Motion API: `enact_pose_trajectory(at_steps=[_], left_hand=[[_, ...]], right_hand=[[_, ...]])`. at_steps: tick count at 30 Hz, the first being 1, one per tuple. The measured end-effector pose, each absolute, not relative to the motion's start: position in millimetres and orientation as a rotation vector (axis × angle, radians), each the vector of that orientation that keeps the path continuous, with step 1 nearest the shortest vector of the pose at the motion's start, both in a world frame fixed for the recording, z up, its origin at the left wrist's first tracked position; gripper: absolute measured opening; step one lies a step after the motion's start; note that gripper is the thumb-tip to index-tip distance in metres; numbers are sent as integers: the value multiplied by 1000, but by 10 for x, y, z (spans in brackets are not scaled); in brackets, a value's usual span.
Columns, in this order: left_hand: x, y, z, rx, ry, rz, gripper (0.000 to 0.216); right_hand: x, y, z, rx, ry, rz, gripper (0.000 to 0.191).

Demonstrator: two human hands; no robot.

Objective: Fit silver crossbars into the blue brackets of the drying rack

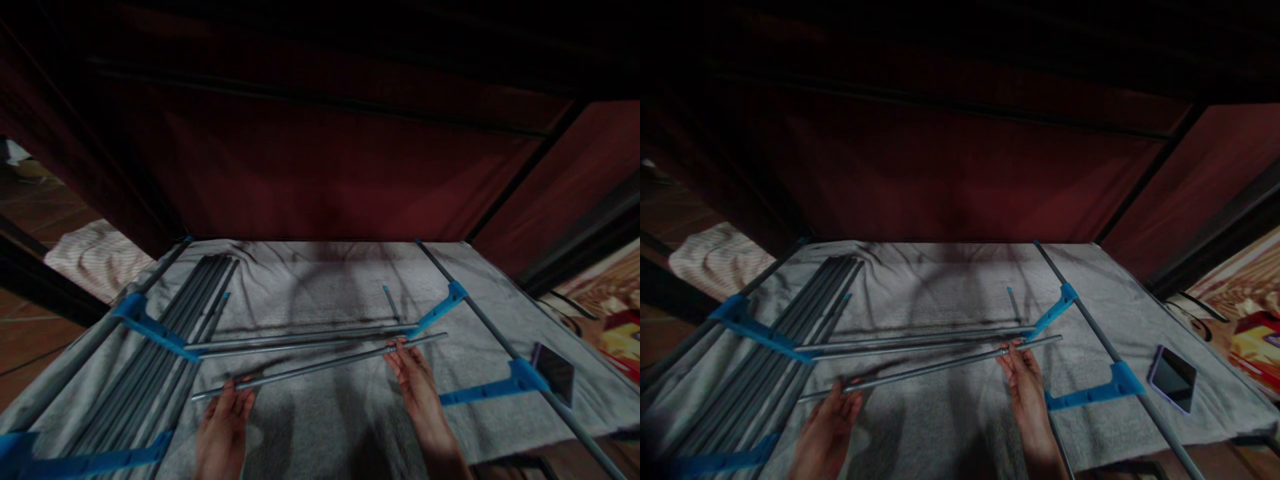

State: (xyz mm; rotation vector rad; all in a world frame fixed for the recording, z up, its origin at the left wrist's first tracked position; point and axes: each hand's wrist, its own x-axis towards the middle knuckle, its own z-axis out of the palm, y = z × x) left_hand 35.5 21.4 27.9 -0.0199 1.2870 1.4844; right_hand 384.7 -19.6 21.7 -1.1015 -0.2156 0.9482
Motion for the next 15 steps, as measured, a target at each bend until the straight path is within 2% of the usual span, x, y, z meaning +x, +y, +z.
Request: enact_pose_trajectory(at_steps=[15], left_hand=[[838, -28, 381, 72, 1195, 1308, 32]], right_hand=[[3906, -257, 150, -1137, -145, 943, 41]])
